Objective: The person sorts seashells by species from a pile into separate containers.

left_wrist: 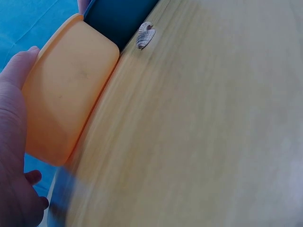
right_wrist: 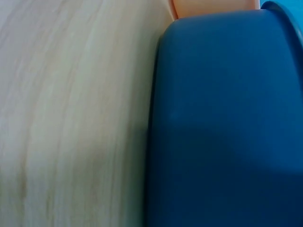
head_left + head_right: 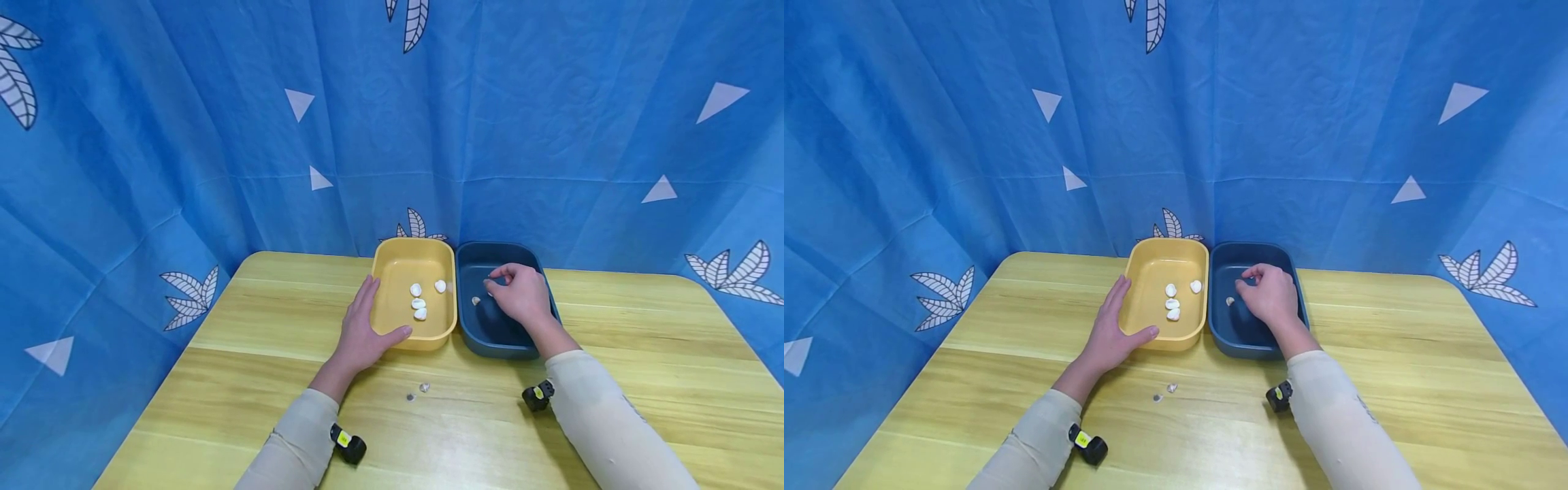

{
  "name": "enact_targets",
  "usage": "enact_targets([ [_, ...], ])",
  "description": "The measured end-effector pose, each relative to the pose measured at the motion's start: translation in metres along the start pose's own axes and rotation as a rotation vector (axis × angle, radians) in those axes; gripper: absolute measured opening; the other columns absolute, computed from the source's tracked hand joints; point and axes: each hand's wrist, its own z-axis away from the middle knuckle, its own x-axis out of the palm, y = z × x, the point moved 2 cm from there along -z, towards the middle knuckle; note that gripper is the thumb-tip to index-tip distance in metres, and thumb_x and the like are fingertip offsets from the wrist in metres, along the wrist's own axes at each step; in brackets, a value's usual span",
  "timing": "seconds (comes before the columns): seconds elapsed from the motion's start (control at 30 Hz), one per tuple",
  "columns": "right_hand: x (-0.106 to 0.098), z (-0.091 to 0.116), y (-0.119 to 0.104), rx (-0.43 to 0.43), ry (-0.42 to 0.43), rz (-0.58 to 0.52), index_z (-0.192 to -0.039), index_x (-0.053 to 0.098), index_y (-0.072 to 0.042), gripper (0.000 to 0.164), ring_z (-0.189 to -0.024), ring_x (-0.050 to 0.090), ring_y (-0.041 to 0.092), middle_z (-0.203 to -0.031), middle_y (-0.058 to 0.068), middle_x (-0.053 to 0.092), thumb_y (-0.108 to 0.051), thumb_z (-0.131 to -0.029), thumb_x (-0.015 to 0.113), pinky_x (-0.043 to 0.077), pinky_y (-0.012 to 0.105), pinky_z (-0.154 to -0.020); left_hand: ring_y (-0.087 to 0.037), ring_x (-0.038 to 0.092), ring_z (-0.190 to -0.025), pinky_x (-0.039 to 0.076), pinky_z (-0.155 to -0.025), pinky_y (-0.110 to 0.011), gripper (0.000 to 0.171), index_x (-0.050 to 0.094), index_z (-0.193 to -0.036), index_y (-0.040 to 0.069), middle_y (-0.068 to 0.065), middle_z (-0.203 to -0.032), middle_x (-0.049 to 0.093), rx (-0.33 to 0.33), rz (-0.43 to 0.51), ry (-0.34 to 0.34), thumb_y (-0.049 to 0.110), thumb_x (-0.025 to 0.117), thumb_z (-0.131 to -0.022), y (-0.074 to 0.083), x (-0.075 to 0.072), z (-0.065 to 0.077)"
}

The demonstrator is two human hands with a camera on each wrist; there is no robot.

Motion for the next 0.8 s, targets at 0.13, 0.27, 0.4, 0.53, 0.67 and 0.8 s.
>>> enact_targets([
  [0.13, -0.002, 0.004, -0.004, 0.000, 0.007, -0.006, -0.096, 0.074, -0.007, 0.021, -0.067, 0.048, 0.026, -0.072, 0.005, 0.050, -0.027, -0.090, 0.073, 0.036, 0.037, -0.061, -0.027, 0.016, -0.148, 0.020, -0.113, -0.058, 0.110, 0.023, -0.161, 0.020, 0.011, -0.165, 0.008, 0.002, 0.000, 0.001, 0.065, 0.076, -0.075, 0.000, 0.000, 0.000],
  [0.27, -0.006, 0.011, -0.010, -0.005, 0.006, -0.030, -0.098, 0.073, -0.006, 0.022, -0.068, 0.047, 0.026, -0.073, 0.006, 0.048, -0.028, -0.091, 0.074, 0.035, 0.037, -0.061, -0.028, 0.017, -0.148, 0.020, -0.113, -0.058, 0.110, 0.023, -0.161, 0.021, 0.011, -0.165, 0.009, 0.002, -0.003, -0.002, 0.065, 0.076, -0.075, 0.000, 0.000, 0.000],
  [0.4, -0.012, 0.019, -0.016, -0.041, 0.012, -0.045, -0.097, 0.073, -0.007, 0.022, -0.066, 0.045, 0.026, -0.074, 0.006, 0.046, -0.028, -0.090, 0.074, 0.035, 0.037, -0.060, -0.027, 0.016, -0.148, 0.019, -0.114, -0.058, 0.110, 0.022, -0.161, 0.021, 0.011, -0.165, 0.008, 0.003, -0.007, -0.005, 0.065, 0.076, -0.075, 0.000, 0.000, 0.000],
  [0.53, -0.016, 0.029, -0.022, -0.100, 0.020, -0.050, -0.097, 0.073, -0.008, 0.021, -0.065, 0.044, 0.025, -0.074, 0.005, 0.047, -0.028, -0.090, 0.075, 0.034, 0.037, -0.060, -0.028, 0.016, -0.148, 0.018, -0.114, -0.058, 0.110, 0.022, -0.161, 0.020, 0.010, -0.165, 0.008, 0.002, -0.001, -0.003, 0.063, 0.077, -0.076, 0.001, 0.000, 0.000],
  [0.67, -0.018, 0.042, -0.031, -0.170, 0.034, -0.063, -0.094, 0.073, -0.009, 0.018, -0.067, 0.045, 0.023, -0.075, 0.007, 0.050, -0.025, -0.087, 0.078, 0.035, 0.037, -0.060, -0.027, 0.015, -0.148, 0.018, -0.114, -0.058, 0.109, 0.022, -0.161, 0.022, 0.012, -0.165, 0.007, -0.009, -0.005, -0.009, 0.063, 0.076, -0.076, 0.001, 0.000, -0.001],
  [0.8, -0.018, 0.056, -0.041, -0.230, 0.023, -0.080, -0.091, 0.073, -0.011, 0.015, -0.062, 0.043, 0.022, -0.075, 0.008, 0.051, -0.024, -0.086, 0.079, 0.034, 0.036, -0.059, -0.027, 0.015, -0.148, 0.017, -0.114, -0.057, 0.109, 0.021, -0.161, 0.023, 0.013, -0.165, 0.007, -0.011, -0.006, -0.014, 0.063, 0.077, -0.076, 0.002, -0.001, -0.001],
])
